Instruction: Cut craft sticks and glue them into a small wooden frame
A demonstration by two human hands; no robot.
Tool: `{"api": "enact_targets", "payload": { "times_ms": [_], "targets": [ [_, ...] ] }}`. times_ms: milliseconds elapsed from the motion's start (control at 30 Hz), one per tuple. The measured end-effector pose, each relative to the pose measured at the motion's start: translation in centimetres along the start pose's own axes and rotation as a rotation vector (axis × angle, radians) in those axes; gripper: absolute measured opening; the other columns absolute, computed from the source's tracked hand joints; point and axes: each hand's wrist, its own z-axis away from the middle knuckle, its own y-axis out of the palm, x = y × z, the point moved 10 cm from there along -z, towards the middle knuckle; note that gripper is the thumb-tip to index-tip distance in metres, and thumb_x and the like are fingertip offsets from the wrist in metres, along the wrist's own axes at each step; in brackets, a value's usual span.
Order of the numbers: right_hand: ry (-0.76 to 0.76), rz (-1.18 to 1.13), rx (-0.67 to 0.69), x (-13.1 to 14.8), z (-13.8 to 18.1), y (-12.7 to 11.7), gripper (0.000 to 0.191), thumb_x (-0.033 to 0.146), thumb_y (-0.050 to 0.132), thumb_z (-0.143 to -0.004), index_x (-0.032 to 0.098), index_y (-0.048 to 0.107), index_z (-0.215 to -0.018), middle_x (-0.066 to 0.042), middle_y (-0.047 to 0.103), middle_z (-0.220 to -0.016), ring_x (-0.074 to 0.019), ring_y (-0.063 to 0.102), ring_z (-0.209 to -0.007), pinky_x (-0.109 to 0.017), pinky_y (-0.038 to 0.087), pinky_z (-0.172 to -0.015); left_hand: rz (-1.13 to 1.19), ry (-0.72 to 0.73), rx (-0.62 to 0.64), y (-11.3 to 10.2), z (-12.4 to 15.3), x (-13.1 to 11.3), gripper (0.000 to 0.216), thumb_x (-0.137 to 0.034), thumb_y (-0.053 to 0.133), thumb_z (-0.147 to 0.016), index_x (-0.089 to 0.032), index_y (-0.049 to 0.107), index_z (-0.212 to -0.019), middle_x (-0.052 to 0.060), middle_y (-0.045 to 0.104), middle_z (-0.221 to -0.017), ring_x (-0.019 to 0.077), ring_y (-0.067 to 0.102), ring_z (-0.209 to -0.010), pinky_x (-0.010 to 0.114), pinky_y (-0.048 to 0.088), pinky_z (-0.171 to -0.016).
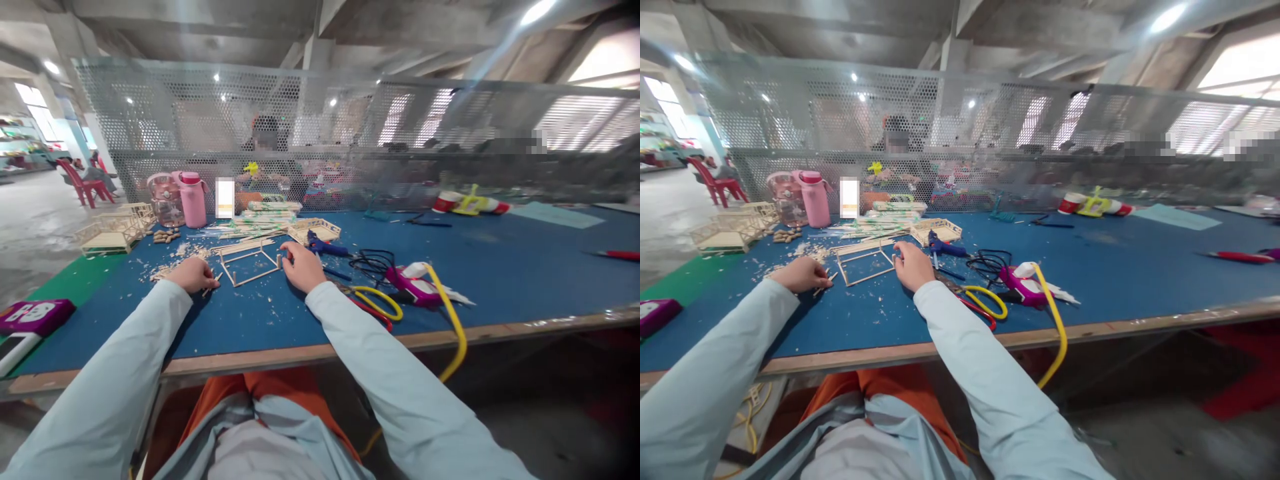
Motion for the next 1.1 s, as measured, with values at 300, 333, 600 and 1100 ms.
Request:
{"api": "enact_targets", "payload": {
  "times_ms": [300,333,600,1100],
  "targets": [
    [-0.054,-0.005,0.032,0.8,0.2,0.4,0.023,0.016,0.044,-0.076,0.015,0.058,-0.095,-0.005,0.060,-0.084,-0.0150,0.053,-0.077,-0.024,0.039,-0.074,-0.298,-0.033,-0.086,-0.5,1.1,-2.1,0.019,-0.023,0.051,-0.064,-0.017,0.069,-0.064,0.013,0.067,-0.069,0.0235,0.062,-0.068,0.027,0.041,-0.057],
    [-0.085,-0.008,0.053,1.3,0.3,0.6,0.024,0.017,0.045,-0.077,0.015,0.059,-0.096,-0.005,0.061,-0.085,-0.0148,0.054,-0.078,-0.024,0.039,-0.074,-0.331,-0.048,-0.105,-0.6,1.3,-2.4,0.019,-0.020,0.051,-0.064,-0.016,0.069,-0.066,0.014,0.067,-0.073,0.0249,0.062,-0.071,0.028,0.042,-0.059],
    [-0.372,0.118,0.421,6.7,2.1,5.9,0.031,0.030,0.040,-0.086,0.025,0.061,-0.109,-0.005,0.066,-0.101,-0.0173,0.060,-0.091,-0.026,0.040,-0.075,-0.360,-0.091,-0.170,-1.2,1.9,-3.3,0.023,-0.023,0.047,-0.069,-0.015,0.069,-0.070,0.017,0.066,-0.081,0.0271,0.062,-0.077,0.032,0.044,-0.064],
    [-0.192,-0.165,0.268,4.2,0.7,3.1,0.025,0.026,0.048,-0.083,0.019,0.066,-0.098,-0.005,0.067,-0.099,-0.0164,0.060,-0.091,-0.026,0.042,-0.080,1.138,0.014,-0.142,-0.3,1.1,-3.9,0.031,-0.038,0.069,-0.055,-0.015,0.054,-0.070,-0.002,0.059,-0.062,0.0084,0.053,-0.056,0.019,0.042,-0.052]
  ]
}}
